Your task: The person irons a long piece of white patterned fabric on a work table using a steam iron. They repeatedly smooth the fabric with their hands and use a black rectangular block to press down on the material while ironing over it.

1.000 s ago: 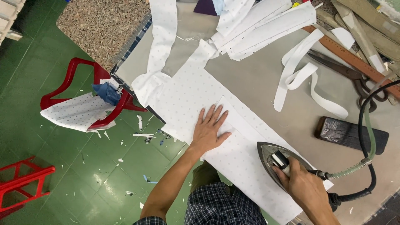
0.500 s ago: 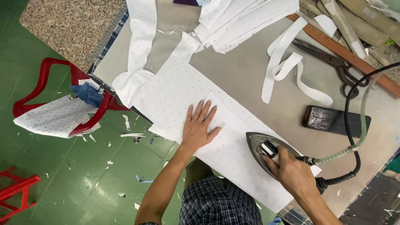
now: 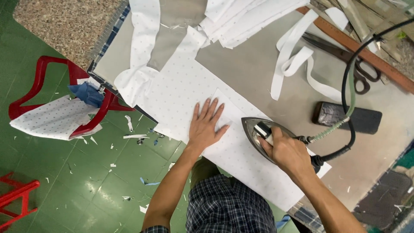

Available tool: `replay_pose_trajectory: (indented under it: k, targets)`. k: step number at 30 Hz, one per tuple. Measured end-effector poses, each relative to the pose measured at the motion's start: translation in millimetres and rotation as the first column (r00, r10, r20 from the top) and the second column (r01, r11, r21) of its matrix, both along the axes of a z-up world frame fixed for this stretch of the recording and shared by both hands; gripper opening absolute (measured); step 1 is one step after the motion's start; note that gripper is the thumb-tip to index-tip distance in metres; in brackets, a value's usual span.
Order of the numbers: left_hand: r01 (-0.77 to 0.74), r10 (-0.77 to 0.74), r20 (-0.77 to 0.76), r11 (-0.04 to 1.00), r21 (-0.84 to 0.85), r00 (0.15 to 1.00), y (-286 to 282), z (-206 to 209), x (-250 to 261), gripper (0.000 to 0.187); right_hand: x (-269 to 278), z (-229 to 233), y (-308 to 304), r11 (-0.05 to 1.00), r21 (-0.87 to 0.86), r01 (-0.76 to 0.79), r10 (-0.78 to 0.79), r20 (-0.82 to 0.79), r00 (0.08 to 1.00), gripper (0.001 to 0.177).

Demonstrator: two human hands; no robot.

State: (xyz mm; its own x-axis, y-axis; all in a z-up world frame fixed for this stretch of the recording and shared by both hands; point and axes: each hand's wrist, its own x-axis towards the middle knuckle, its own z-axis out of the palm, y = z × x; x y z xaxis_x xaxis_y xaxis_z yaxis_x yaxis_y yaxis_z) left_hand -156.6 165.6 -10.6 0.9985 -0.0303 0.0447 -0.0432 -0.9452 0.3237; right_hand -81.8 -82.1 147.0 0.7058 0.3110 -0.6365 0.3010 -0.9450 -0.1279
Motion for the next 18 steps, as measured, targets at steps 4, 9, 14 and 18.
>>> replay_pose_trajectory:
  k: [4, 9, 14, 18]
  targets:
    - [0.010, -0.010, 0.000, 0.999, 0.039, 1.000, -2.3, 4.9, 1.6, 0.076, 0.6, 5.5, -5.5, 0.993, 0.118, 0.030, -0.026, -0.031, 0.999, 0.055]
    - [0.014, -0.012, -0.024, 0.996, 0.091, 1.000, -4.4, 3.9, 0.1, 0.076, 1.1, -1.4, -11.8, 0.981, 0.195, -0.023, 0.025, -0.008, 1.000, 0.054]
    - [0.000, 0.008, -0.065, 0.993, 0.118, 0.998, -5.1, -0.3, -0.5, 0.076, -5.5, -9.4, -23.4, 0.969, 0.240, -0.051, 0.035, 0.068, 0.997, 0.048]
    - [-0.008, 0.018, -0.074, 0.992, 0.123, 0.997, -4.6, -2.2, 0.0, 0.075, -13.8, -10.0, -51.1, 0.972, 0.219, -0.083, 0.072, 0.060, 0.996, 0.046]
